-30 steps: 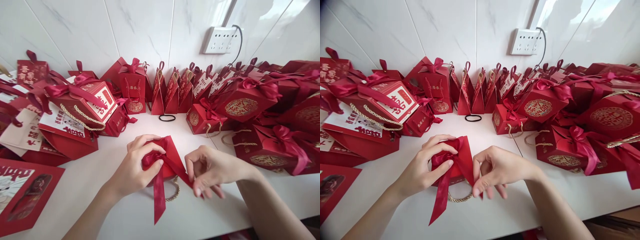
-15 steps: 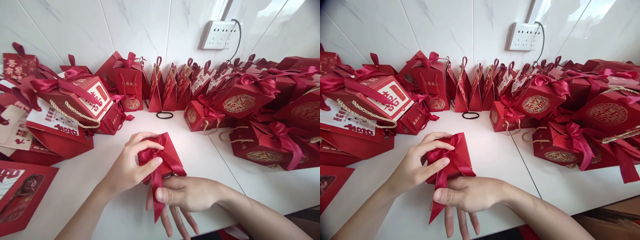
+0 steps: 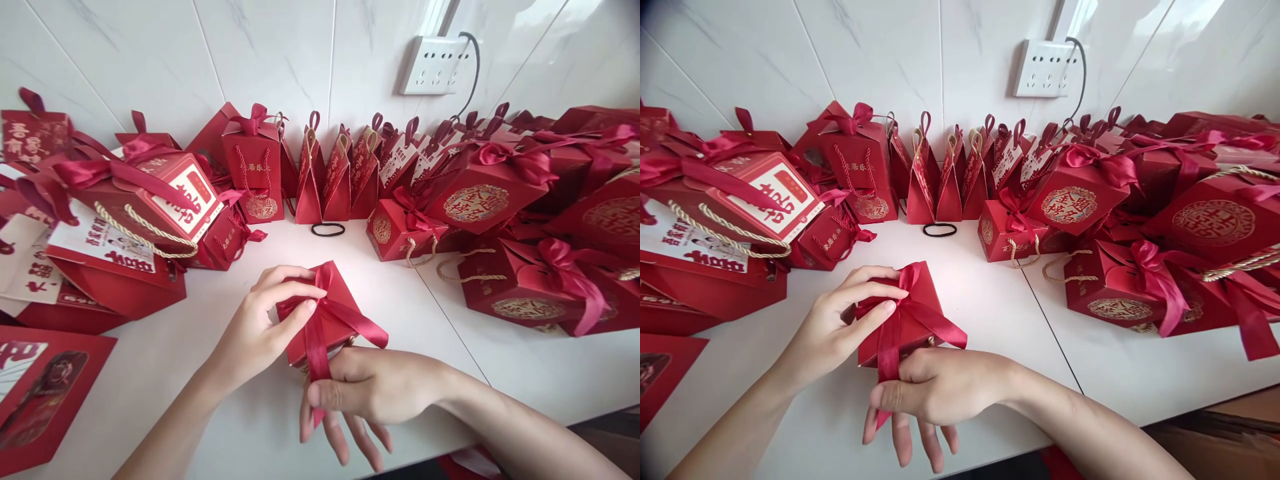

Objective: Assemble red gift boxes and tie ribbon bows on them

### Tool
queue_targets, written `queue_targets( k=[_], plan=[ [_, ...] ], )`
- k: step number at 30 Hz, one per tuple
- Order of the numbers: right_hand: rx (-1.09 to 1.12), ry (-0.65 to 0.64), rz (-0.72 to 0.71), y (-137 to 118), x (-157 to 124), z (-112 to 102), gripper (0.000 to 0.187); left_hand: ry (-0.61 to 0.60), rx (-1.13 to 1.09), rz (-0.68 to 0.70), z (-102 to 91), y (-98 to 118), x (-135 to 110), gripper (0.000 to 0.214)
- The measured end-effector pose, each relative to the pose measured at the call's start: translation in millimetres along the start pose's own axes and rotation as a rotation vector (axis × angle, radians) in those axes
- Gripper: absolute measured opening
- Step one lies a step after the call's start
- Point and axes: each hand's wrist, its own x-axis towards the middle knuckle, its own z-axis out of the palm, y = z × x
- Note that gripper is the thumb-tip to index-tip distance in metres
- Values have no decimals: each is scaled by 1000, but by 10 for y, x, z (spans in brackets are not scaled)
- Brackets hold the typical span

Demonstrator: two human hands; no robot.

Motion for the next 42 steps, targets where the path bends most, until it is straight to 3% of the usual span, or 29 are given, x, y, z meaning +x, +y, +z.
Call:
queue_targets(
  k=[15, 30, 32, 34, 36, 37, 38, 40, 42],
  plan=[
    [-130, -17, 66, -53, -15, -10, 44, 93, 2, 8, 58, 34, -16, 7],
    [-249, -86, 115, -172, -76, -15, 41, 90, 11, -64, 64, 7, -5, 9],
    [-265, -144, 168, -214, -156, -56, 42, 89, 8, -54, 63, -4, -5, 9],
    [-264, -310, 191, -239, -298, -157, 51, 93, 7, -47, 59, -8, -10, 9],
    [-200, -436, 106, -223, -460, -298, 57, 92, 6, -45, 54, -8, -19, 9],
    [-128, -382, -11, -199, -526, -371, 57, 89, 7, -45, 53, -8, -22, 9],
    [-49, -240, -175, -170, -572, -436, 54, 86, 8, -43, 52, -7, -24, 9],
    [55, 270, -494, -115, -582, -527, 45, 82, 15, -39, 51, -8, -23, 9],
    [-6, 773, -609, -84, -488, -558, 33, 84, 27, -36, 52, -9, -14, 9]
  ],
)
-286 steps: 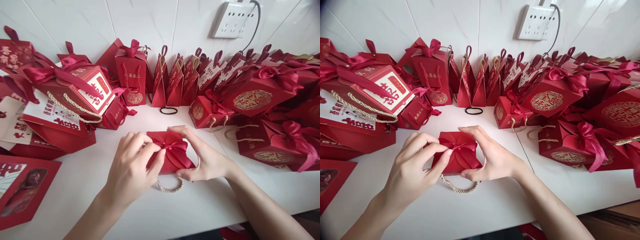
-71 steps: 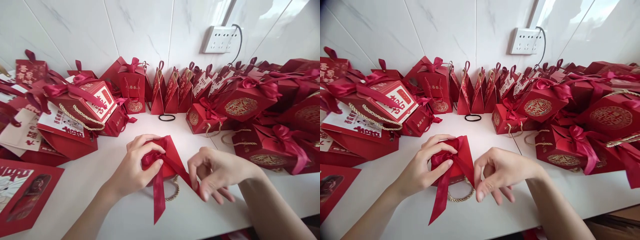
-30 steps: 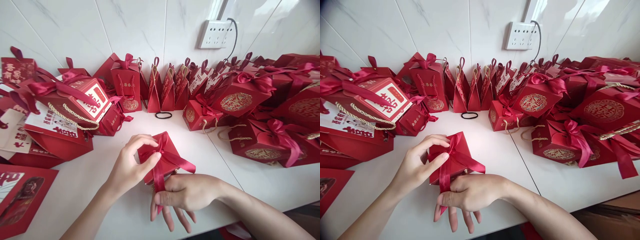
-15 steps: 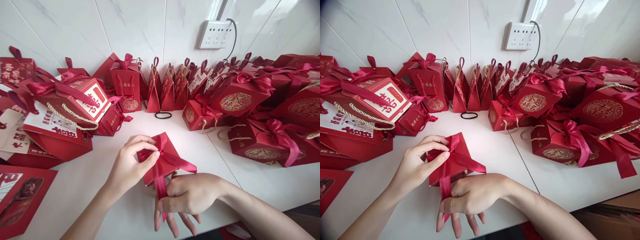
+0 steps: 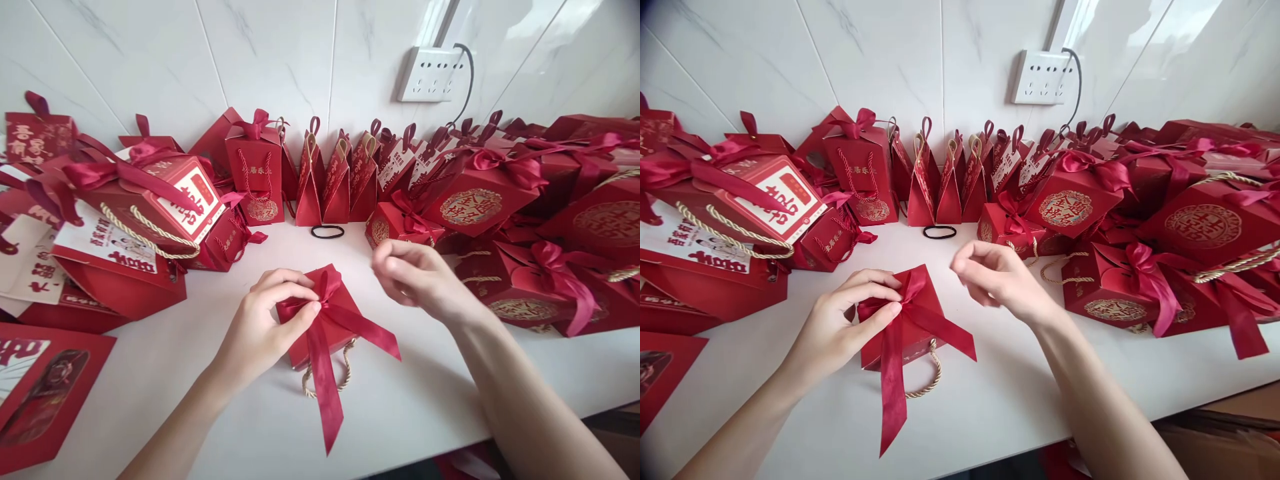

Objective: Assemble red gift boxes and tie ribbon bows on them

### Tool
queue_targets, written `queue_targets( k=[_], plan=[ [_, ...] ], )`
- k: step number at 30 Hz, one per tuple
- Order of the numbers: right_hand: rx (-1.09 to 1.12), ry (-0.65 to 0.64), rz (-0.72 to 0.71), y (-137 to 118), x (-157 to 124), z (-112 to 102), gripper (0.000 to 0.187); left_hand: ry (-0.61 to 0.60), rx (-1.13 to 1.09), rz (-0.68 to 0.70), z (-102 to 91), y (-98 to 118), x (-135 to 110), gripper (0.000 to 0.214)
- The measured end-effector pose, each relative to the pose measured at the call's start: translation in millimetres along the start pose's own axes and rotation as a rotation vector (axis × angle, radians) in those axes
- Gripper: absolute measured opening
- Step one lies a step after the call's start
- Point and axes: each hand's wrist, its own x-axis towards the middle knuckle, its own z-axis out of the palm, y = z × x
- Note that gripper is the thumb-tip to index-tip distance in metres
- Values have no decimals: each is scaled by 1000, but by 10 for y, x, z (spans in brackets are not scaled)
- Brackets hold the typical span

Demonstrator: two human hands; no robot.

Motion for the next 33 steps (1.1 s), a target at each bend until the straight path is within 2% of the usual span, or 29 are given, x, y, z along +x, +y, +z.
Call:
queue_targets(
  k=[1, 2, 4, 6, 10, 12, 15, 17, 19, 22, 25, 28, 33],
  plan=[
    [-118, 125, -27, 42, 34, 49, 29, 0, 4, 1, 0, 0, 5, 9],
    [-223, 172, -39, 82, 67, 108, 29, 0, 8, 4, 0, -1, 10, 9],
    [-343, 137, -65, 152, 118, 229, 33, -5, 12, 14, -4, 0, 16, 9],
    [-343, 88, -104, 201, 137, 317, 30, -9, 12, 28, -8, 3, 15, 9],
    [-329, 114, -90, 226, 115, 375, 23, -5, 6, 57, -2, 0, -1, 9],
    [-330, 114, -75, 211, 102, 376, 21, 64, 27, 88, 12, -7, -12, 6],
    [-332, 109, -71, 186, 91, 382, 20, 273, 169, 181, 39, -10, -32, 8],
    [-345, 111, -78, 179, 85, 390, 20, 360, 276, 193, 54, 2, -50, 10],
    [-360, 107, -87, 181, 76, 397, 19, 348, 314, 124, 65, 24, -69, 13],
    [-371, 112, -87, 187, 64, 402, 21, 269, 258, -7, 74, 64, -91, 19],
    [-347, 126, -60, 180, 61, 397, 25, 245, 203, -95, 76, 93, -102, 21],
    [-323, 125, -21, 160, 67, 380, 27, 229, 184, -139, 74, 103, -113, 23],
    [-341, 180, 13, 129, 77, 358, 30, 210, 141, -133, 69, 87, -115, 26]
  ],
)
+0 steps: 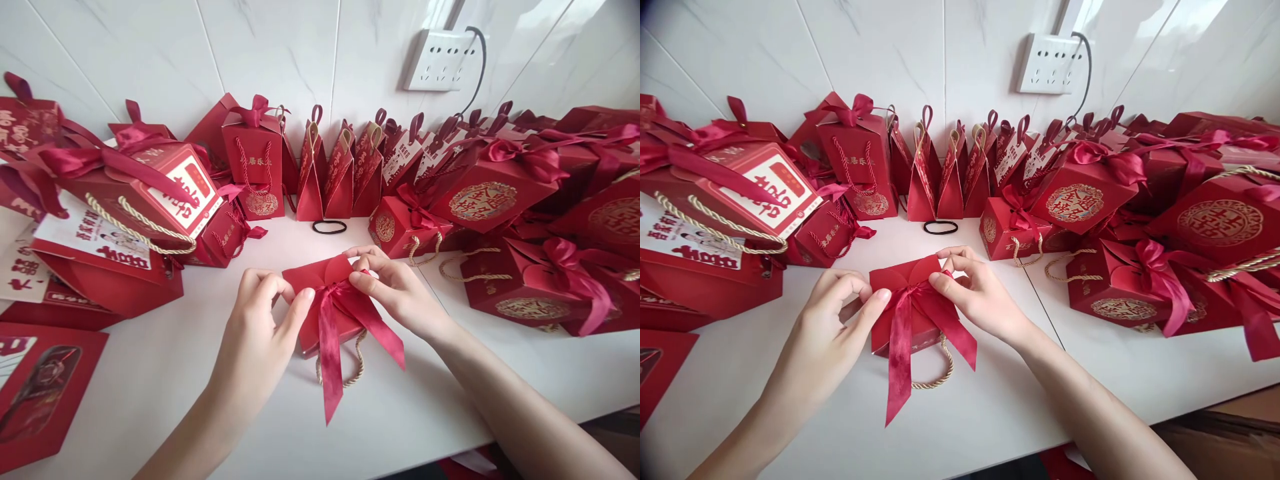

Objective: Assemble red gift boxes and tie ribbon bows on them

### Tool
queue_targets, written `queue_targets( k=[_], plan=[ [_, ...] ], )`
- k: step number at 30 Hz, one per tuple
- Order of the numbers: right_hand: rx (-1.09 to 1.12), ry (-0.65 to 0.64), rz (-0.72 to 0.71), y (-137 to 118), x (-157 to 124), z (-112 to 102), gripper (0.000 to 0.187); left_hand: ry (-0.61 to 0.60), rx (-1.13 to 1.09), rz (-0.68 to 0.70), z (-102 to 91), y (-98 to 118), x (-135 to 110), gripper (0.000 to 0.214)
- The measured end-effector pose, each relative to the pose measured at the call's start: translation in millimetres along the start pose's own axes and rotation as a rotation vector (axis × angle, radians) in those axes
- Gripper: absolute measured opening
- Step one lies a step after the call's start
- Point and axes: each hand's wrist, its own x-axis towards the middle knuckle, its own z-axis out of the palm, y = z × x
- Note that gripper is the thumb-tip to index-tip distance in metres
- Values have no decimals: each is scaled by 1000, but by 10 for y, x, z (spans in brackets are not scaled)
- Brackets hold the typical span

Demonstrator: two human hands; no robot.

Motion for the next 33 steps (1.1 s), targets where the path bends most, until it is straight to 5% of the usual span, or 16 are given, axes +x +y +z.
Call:
queue_targets(
  k=[8, 33],
  plan=[
    [118, -4, 89, -10, -5, 28, 33, -19, -55, -103, 8, -37, 66, 31],
    [565, -80, 184, 127, 64, 32, 28, 81, -21, 7, 47, -73, 90, 23]
  ],
)
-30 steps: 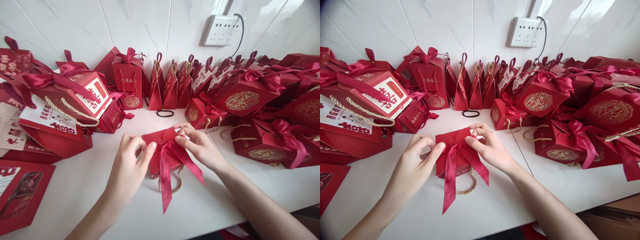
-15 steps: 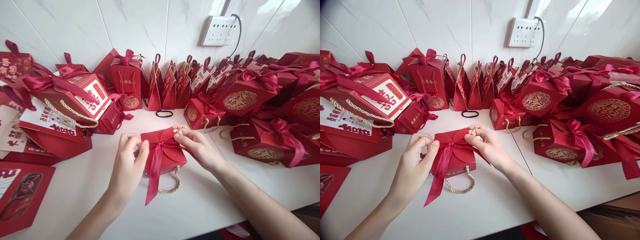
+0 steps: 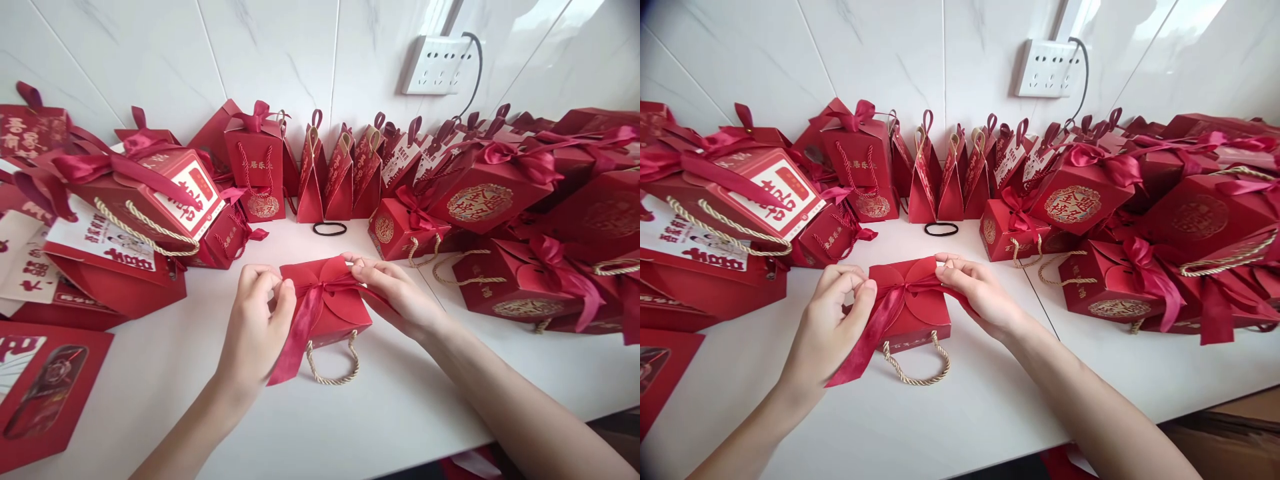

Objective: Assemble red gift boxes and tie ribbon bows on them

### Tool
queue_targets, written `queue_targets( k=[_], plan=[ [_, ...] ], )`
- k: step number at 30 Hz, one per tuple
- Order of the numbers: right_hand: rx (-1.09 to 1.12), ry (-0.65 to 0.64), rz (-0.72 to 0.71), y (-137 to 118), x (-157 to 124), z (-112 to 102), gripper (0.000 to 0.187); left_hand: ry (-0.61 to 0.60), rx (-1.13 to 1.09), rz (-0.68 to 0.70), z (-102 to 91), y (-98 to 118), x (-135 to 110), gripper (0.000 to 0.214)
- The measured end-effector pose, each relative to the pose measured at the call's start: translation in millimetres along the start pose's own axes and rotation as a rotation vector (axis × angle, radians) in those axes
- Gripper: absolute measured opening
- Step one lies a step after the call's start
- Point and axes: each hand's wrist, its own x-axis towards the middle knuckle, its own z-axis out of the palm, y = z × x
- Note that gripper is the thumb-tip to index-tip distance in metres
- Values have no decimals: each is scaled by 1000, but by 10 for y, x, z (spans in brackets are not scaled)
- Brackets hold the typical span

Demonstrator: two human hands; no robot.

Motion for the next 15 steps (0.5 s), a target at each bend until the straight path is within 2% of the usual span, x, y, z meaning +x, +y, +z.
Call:
queue_targets(
  k=[3, 6, 8, 11, 15],
  plan=[
    [-34, 9, -4, 0, -1, 0, 30, -5, -13, 6, 2, -9, 10, 25],
    [-184, 63, -47, -16, -8, -15, 33, -11, -41, 35, 13, -36, 18, 27],
    [-288, 66, -73, -42, -17, -29, 37, 14, -69, 74, 23, -56, 18, 21],
    [-355, -3, -98, -97, -31, -55, 43, 53, -102, 177, 25, -70, 5, 2],
    [-398, -105, -66, -156, -39, -83, 38, -33, -59, 304, -6, -45, -24, 23]
  ],
)
